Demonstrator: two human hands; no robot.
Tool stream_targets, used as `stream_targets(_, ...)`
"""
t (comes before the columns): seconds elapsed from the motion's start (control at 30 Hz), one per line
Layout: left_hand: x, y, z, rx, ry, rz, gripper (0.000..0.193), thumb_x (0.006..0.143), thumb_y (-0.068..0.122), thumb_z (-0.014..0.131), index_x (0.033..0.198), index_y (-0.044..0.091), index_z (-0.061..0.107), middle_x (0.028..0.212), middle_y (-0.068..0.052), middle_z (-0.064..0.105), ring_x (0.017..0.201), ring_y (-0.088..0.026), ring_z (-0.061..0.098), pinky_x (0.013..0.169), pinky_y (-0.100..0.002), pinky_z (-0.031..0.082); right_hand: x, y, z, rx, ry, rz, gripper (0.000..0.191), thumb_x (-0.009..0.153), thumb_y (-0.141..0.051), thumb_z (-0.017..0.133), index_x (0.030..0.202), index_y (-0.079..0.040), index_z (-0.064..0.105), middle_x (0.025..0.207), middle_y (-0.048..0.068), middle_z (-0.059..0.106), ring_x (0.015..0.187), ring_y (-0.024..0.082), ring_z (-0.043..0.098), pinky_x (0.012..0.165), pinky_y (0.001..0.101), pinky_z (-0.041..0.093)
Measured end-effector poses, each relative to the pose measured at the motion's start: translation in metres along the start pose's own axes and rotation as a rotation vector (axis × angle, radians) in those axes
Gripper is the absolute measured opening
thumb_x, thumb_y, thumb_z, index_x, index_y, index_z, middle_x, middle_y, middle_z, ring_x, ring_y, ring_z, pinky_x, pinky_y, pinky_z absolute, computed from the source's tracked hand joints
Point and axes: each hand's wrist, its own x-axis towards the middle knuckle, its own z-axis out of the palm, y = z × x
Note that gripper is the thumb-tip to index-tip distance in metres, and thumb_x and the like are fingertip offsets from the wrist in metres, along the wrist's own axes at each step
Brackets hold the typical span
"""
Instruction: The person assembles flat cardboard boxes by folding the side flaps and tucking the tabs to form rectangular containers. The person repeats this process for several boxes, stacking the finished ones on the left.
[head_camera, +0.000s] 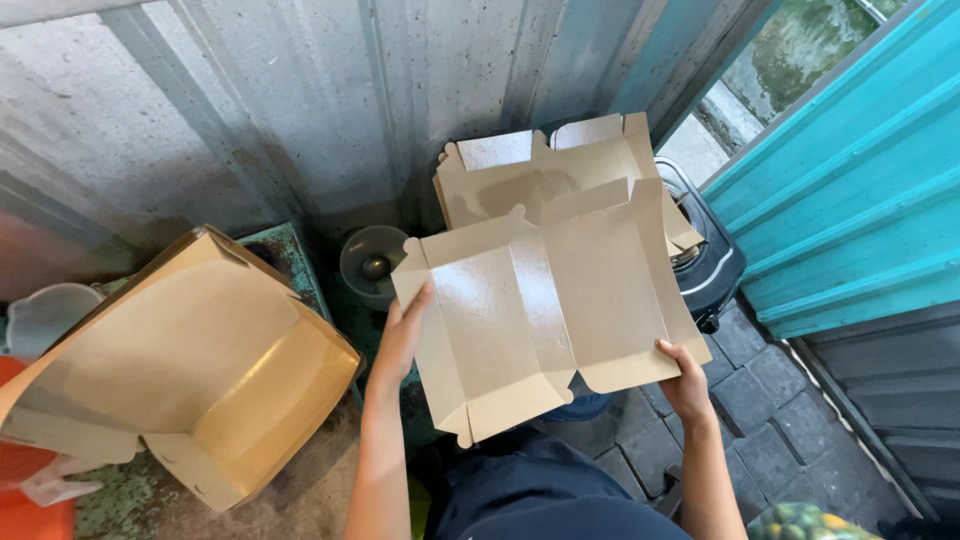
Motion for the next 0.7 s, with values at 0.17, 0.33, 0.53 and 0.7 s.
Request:
stream_targets(0.17,-0.041,0.019,0.009,0.245,0.018,0.190,0.055,0.105,0.037,0.056,0.141,-0.004,0.053,0.135,-0.009,0.063,0.124,-0.015,0.055,0.108,-0.030,0.040,-0.032,-0.043,0.020,-0.648,-0.049,0.130,0.068,0.086,-0.038,0.072,0.139,0.004,0.061,0.133,0.015,0.069,0.125,0.026,0.063,0.107,0.0383,0.046)
stream_targets(0.33,-0.065,0.043,0.011,0.217,0.026,0.224,0.051,0.106,0.034,0.054,0.141,-0.002,0.053,0.136,-0.007,0.063,0.125,-0.013,0.055,0.107,-0.029,0.041,-0.046,-0.119,0.094,-1.264,0.032,-0.369,0.092,0.084,-0.047,0.073,0.160,-0.008,0.039,0.158,0.021,0.042,0.145,0.033,0.041,0.113,0.0428,0.037)
stream_targets(0.53,-0.098,0.089,0.015,0.384,-0.094,0.217,0.037,0.108,0.025,0.054,0.131,-0.002,0.065,0.123,-0.009,0.071,0.108,-0.015,0.064,0.097,-0.029,0.049,-0.093,-0.183,0.180,-1.737,0.192,-0.408,0.119,0.068,-0.050,0.086,0.163,-0.007,0.029,0.159,0.027,0.029,0.147,0.044,0.031,0.114,0.0553,0.028)
stream_targets(0.7,-0.108,0.113,0.035,0.478,-0.382,0.217,0.034,0.107,0.023,0.050,0.133,0.005,0.063,0.128,-0.008,0.072,0.110,-0.015,0.069,0.098,-0.029,0.050,-0.148,-0.172,0.259,-1.552,-0.302,-1.168,0.088,0.077,-0.048,0.079,0.154,-0.019,0.047,0.166,0.020,0.031,0.153,0.046,0.027,0.127,0.0550,0.018)
